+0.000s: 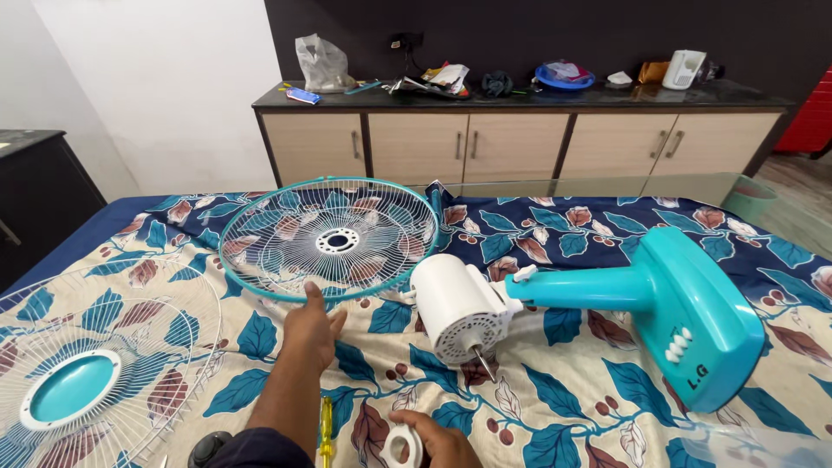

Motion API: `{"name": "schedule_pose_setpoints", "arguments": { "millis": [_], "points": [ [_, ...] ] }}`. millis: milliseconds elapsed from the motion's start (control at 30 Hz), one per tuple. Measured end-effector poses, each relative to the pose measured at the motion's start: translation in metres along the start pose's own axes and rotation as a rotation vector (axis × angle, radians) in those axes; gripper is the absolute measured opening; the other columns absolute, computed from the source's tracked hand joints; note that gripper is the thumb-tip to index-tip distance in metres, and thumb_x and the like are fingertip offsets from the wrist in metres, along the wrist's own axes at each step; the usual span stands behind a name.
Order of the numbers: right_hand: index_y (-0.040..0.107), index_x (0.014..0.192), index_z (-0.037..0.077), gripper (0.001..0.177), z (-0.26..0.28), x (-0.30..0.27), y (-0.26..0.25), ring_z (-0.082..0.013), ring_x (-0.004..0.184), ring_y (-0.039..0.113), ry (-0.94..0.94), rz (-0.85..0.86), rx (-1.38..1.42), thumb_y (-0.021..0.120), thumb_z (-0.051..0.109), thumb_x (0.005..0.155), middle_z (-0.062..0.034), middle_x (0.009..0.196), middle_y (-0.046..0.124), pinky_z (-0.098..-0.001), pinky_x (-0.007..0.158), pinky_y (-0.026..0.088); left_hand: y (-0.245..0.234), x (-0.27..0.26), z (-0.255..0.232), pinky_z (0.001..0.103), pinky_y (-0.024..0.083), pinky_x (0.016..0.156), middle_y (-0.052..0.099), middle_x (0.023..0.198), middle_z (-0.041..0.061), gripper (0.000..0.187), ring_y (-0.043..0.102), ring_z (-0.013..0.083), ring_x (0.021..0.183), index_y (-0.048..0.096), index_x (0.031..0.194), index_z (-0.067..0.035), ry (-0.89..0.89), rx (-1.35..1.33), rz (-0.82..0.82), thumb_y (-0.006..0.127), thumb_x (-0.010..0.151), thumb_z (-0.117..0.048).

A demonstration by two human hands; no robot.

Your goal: The person disassembles a teal LG table fan on a floral tablecloth. They remove the front grille, unscrew and remove the fan blades, detach the rear grille, and use a screwdriver to loosen screws on the motor housing. The fan parts are laid out on the table.

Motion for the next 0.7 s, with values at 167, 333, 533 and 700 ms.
{"name": "schedule_pose_setpoints", "arguments": {
  "millis": [167, 333, 533, 700],
  "points": [
    [0.062, 0.140, 0.016, 0.073, 0.005, -0.005, 0.003, -0.0207, 0.114, 0.077, -0.019, 0.035, 0.007, 0.089, 0.027, 0.073, -0.0115, 0.114, 0.080, -0.0311, 0.101, 0.053, -0.024, -0.006, -0.008, 0.034, 0.060, 0.087, 0.052, 0.138, 0.025, 0.054, 0.069, 0.0327, 0.102, 0.051, 0.139, 0.011, 0.088, 0.040, -0.015, 0.061, 0.101, -0.027],
    [0.050, 0.146, 0.015, 0.084, 0.025, -0.011, -0.004, -0.0201, 0.107, 0.080, -0.120, -0.024, -0.005, 0.089, 0.023, 0.072, -0.0120, 0.106, 0.081, -0.0319, 0.096, 0.057, -0.025, -0.072, -0.026, 0.030, 0.055, 0.069, 0.074, 0.106, 0.012, 0.042, 0.069, 0.0217, 0.081, 0.064, 0.132, -0.003, 0.309, 0.387, 0.111, 0.066, 0.094, -0.021],
    [0.033, 0.155, 0.018, 0.099, 0.033, -0.019, -0.002, -0.0167, 0.084, 0.081, -0.035, -0.013, 0.094, 0.088, 0.016, 0.072, -0.0103, 0.091, 0.084, -0.0283, 0.078, 0.059, 0.006, -0.196, 0.022, 0.031, 0.057, 0.069, 0.079, 0.090, 0.010, 0.043, 0.069, 0.0154, 0.074, 0.072, 0.127, -0.009, 0.370, 1.065, 0.733, 0.072, 0.086, -0.020],
    [0.029, 0.155, 0.016, 0.106, 0.047, -0.026, 0.000, -0.0122, 0.068, 0.070, -0.002, 0.030, 0.061, 0.093, 0.019, 0.071, -0.0084, 0.078, 0.077, -0.0260, 0.066, 0.053, -0.002, -0.221, 0.029, 0.030, 0.056, 0.067, 0.075, 0.084, 0.009, 0.036, 0.069, 0.0144, 0.071, 0.074, 0.116, 0.001, 0.286, 1.115, 0.685, 0.076, 0.088, -0.023]
  ]
}}
Point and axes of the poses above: each hand's wrist, its own x-axis towards the middle knuckle, its own y-axis out of the palm, z = x × y, the point moved 10 cm from there along x, towards the middle knuckle
